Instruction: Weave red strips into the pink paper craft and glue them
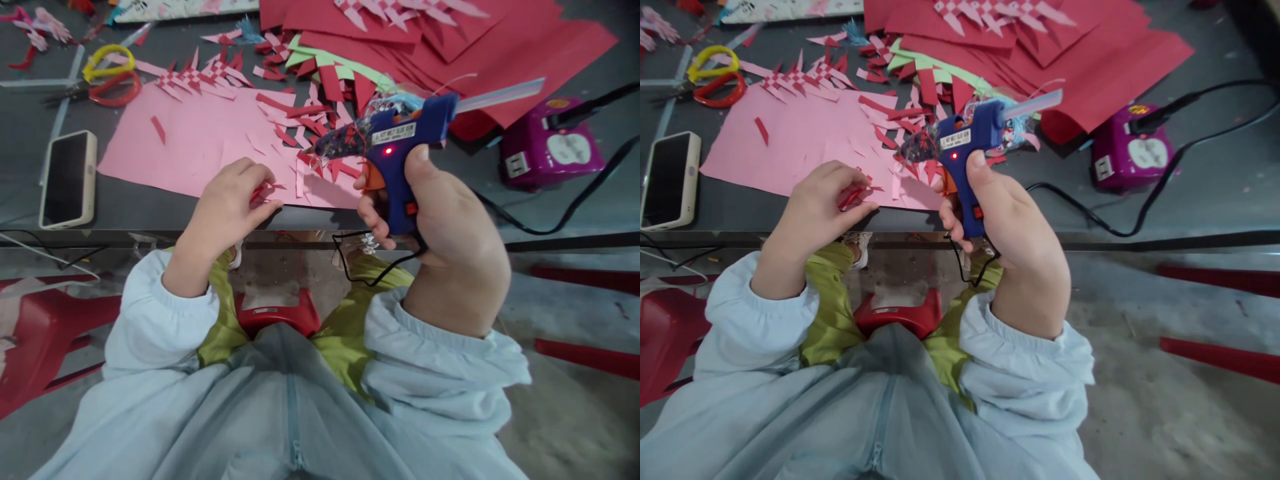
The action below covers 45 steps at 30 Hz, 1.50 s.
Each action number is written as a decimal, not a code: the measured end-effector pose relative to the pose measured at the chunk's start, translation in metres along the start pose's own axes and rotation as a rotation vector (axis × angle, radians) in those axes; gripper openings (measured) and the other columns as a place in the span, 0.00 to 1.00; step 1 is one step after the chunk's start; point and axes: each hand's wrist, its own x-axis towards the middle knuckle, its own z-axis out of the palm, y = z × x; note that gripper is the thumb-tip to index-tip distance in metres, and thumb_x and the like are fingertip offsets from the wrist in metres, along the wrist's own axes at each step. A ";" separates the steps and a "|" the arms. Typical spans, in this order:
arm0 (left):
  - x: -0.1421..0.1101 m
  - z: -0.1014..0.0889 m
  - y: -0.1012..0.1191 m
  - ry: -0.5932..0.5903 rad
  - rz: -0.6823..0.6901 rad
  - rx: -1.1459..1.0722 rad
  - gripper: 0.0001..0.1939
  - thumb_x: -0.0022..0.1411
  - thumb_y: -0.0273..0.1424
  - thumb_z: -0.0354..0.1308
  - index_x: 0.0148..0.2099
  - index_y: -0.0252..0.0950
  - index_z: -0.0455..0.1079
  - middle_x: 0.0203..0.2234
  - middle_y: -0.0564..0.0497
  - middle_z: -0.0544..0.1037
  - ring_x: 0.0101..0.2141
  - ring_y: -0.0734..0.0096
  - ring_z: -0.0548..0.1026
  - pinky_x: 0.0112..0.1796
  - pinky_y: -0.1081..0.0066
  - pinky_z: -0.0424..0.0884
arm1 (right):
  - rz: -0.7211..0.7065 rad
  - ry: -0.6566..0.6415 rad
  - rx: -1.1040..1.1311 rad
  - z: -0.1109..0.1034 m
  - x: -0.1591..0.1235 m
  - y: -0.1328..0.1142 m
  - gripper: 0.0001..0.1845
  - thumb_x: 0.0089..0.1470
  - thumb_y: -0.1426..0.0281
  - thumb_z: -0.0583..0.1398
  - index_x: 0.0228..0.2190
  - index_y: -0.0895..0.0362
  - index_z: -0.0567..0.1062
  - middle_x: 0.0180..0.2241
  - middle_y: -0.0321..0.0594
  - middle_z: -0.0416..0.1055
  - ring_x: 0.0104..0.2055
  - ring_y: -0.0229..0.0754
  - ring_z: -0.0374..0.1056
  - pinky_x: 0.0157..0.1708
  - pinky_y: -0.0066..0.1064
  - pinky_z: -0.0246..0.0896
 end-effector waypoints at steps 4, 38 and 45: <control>0.001 0.001 0.001 0.008 -0.011 0.013 0.09 0.65 0.37 0.58 0.44 0.37 0.70 0.39 0.46 0.76 0.41 0.60 0.74 0.44 0.63 0.71 | -0.009 -0.013 0.019 -0.001 0.001 0.003 0.25 0.64 0.48 0.53 0.32 0.55 0.73 0.22 0.35 0.68 0.16 0.30 0.59 0.11 0.22 0.52; 0.003 0.003 -0.007 0.053 -0.064 0.039 0.11 0.67 0.31 0.49 0.45 0.37 0.71 0.39 0.48 0.80 0.40 0.65 0.77 0.42 0.66 0.71 | 0.166 -0.317 -0.114 0.011 0.001 0.001 0.26 0.60 0.45 0.56 0.28 0.55 0.71 0.19 0.36 0.67 0.17 0.32 0.62 0.12 0.23 0.53; 0.003 0.003 -0.006 0.046 -0.071 0.052 0.11 0.66 0.31 0.49 0.46 0.38 0.71 0.40 0.48 0.80 0.41 0.63 0.77 0.42 0.66 0.70 | 0.192 -0.304 -0.145 0.017 0.004 0.002 0.25 0.64 0.49 0.54 0.27 0.55 0.69 0.18 0.36 0.66 0.17 0.32 0.62 0.12 0.23 0.53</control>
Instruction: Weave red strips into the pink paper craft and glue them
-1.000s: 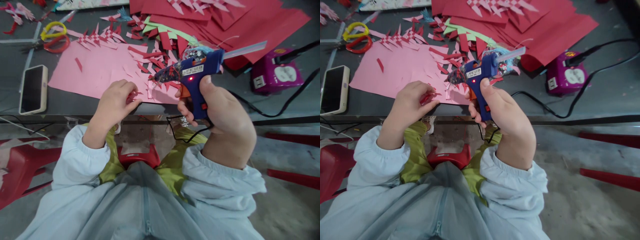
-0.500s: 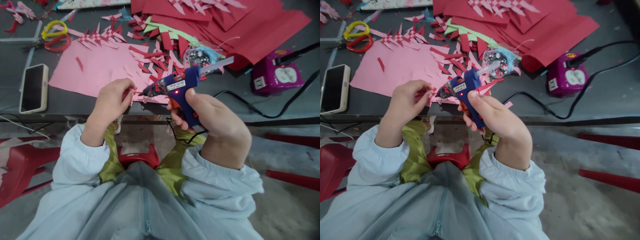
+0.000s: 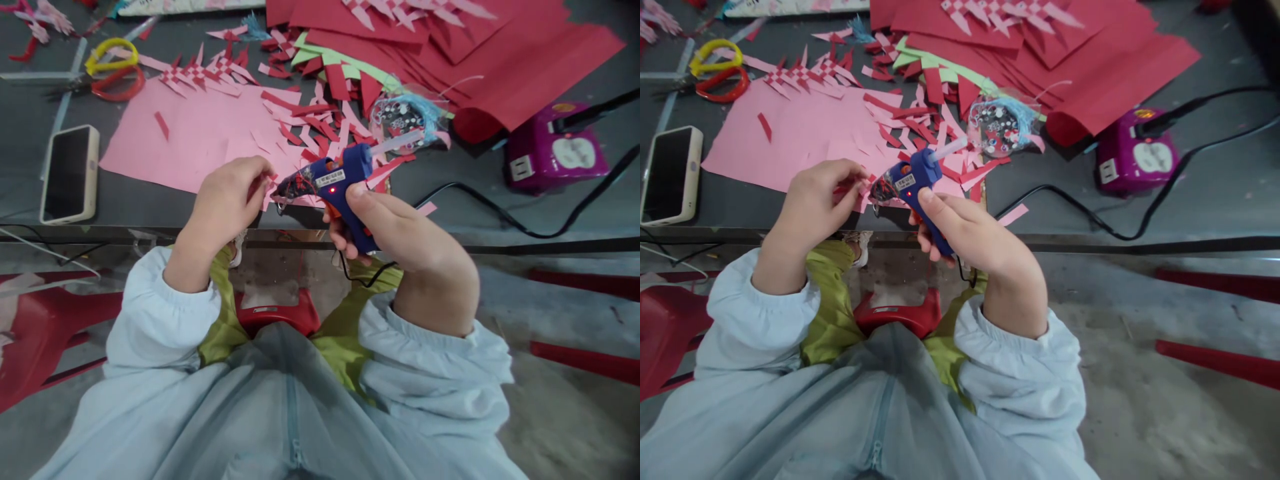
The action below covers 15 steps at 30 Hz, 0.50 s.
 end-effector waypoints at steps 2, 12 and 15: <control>0.000 0.000 0.000 -0.001 -0.001 -0.001 0.11 0.66 0.31 0.49 0.46 0.38 0.71 0.40 0.48 0.80 0.41 0.64 0.77 0.42 0.66 0.71 | 0.010 -0.013 -0.002 0.000 0.000 -0.001 0.24 0.64 0.49 0.54 0.27 0.55 0.69 0.19 0.36 0.67 0.17 0.33 0.62 0.12 0.24 0.53; 0.000 0.001 0.000 -0.002 -0.015 0.001 0.12 0.66 0.31 0.49 0.45 0.38 0.72 0.39 0.47 0.80 0.40 0.64 0.76 0.41 0.66 0.70 | -0.040 -0.012 -0.042 -0.001 -0.001 0.004 0.33 0.54 0.37 0.56 0.24 0.54 0.68 0.18 0.36 0.67 0.17 0.33 0.62 0.11 0.24 0.54; 0.000 0.000 0.001 -0.006 -0.019 -0.006 0.13 0.66 0.31 0.48 0.45 0.38 0.72 0.40 0.47 0.80 0.41 0.64 0.76 0.42 0.66 0.71 | -0.045 -0.006 -0.045 0.000 -0.002 0.003 0.33 0.54 0.37 0.55 0.23 0.54 0.68 0.18 0.35 0.67 0.17 0.33 0.61 0.11 0.24 0.53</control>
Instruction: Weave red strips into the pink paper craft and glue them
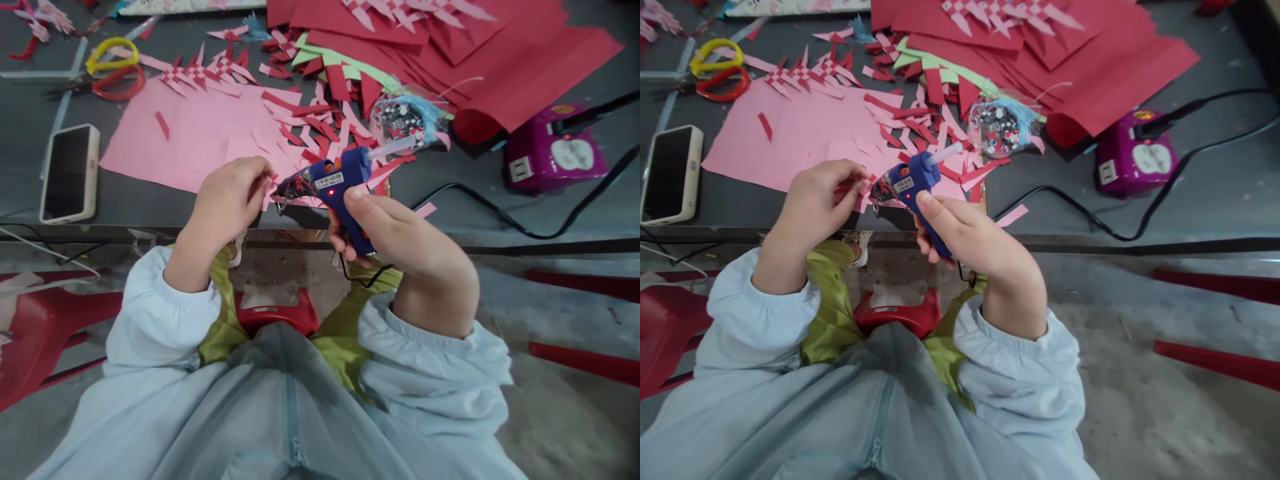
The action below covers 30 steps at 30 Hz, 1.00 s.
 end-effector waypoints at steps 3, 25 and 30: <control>0.000 0.000 0.000 -0.001 0.005 -0.009 0.13 0.67 0.32 0.47 0.45 0.39 0.72 0.40 0.47 0.80 0.41 0.64 0.76 0.42 0.66 0.71 | 0.000 -0.001 0.001 0.000 0.000 0.000 0.32 0.55 0.37 0.55 0.23 0.54 0.68 0.18 0.36 0.67 0.18 0.33 0.61 0.11 0.25 0.53; -0.001 -0.001 0.000 0.005 -0.001 -0.014 0.13 0.68 0.32 0.48 0.46 0.39 0.73 0.40 0.47 0.80 0.41 0.64 0.77 0.43 0.66 0.71 | 0.019 0.031 0.051 0.006 0.005 -0.003 0.27 0.60 0.43 0.55 0.26 0.54 0.68 0.19 0.35 0.67 0.17 0.33 0.61 0.12 0.24 0.53; -0.001 0.000 -0.001 0.009 0.005 -0.018 0.13 0.68 0.32 0.47 0.46 0.39 0.72 0.39 0.48 0.80 0.40 0.65 0.76 0.42 0.67 0.71 | 0.051 0.009 0.046 0.002 0.003 -0.005 0.27 0.60 0.44 0.55 0.25 0.54 0.68 0.18 0.35 0.66 0.17 0.33 0.61 0.11 0.25 0.52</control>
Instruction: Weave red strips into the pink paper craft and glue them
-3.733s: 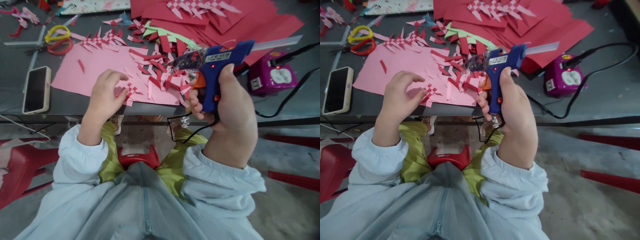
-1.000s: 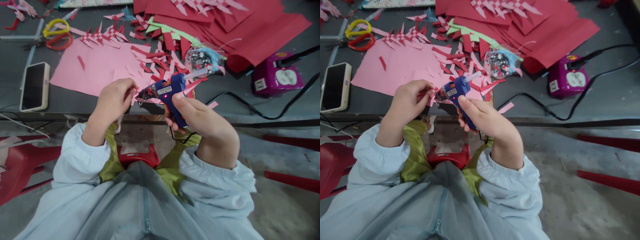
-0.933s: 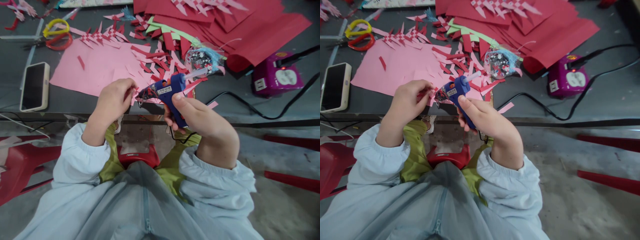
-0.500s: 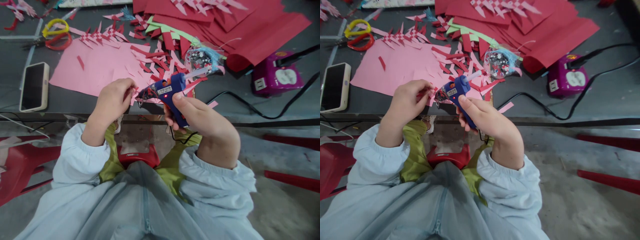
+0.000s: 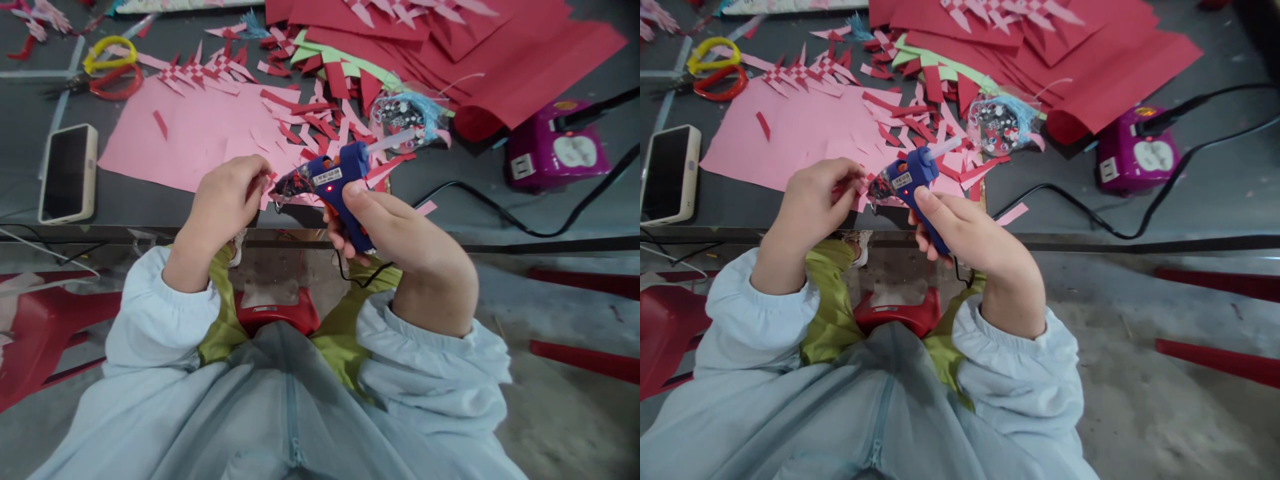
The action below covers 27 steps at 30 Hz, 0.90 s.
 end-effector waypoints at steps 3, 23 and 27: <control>0.000 0.000 0.000 0.009 -0.001 0.015 0.12 0.67 0.32 0.48 0.45 0.38 0.72 0.38 0.48 0.80 0.39 0.66 0.76 0.42 0.67 0.71 | 0.010 0.005 -0.015 -0.001 -0.001 0.000 0.27 0.61 0.44 0.55 0.26 0.54 0.68 0.18 0.35 0.66 0.17 0.33 0.62 0.11 0.24 0.51; 0.001 0.001 0.000 -0.002 -0.014 0.010 0.10 0.68 0.32 0.49 0.45 0.39 0.71 0.40 0.48 0.80 0.41 0.64 0.77 0.43 0.66 0.71 | 0.008 0.034 -0.028 -0.010 -0.006 0.002 0.26 0.60 0.45 0.56 0.25 0.54 0.70 0.18 0.37 0.67 0.17 0.34 0.62 0.11 0.24 0.53; 0.000 0.001 0.001 -0.002 -0.016 0.016 0.10 0.68 0.32 0.48 0.44 0.39 0.71 0.40 0.47 0.80 0.40 0.64 0.77 0.42 0.66 0.71 | -0.011 0.017 -0.016 -0.007 -0.005 0.001 0.28 0.57 0.42 0.58 0.23 0.53 0.69 0.17 0.37 0.65 0.18 0.35 0.63 0.11 0.25 0.54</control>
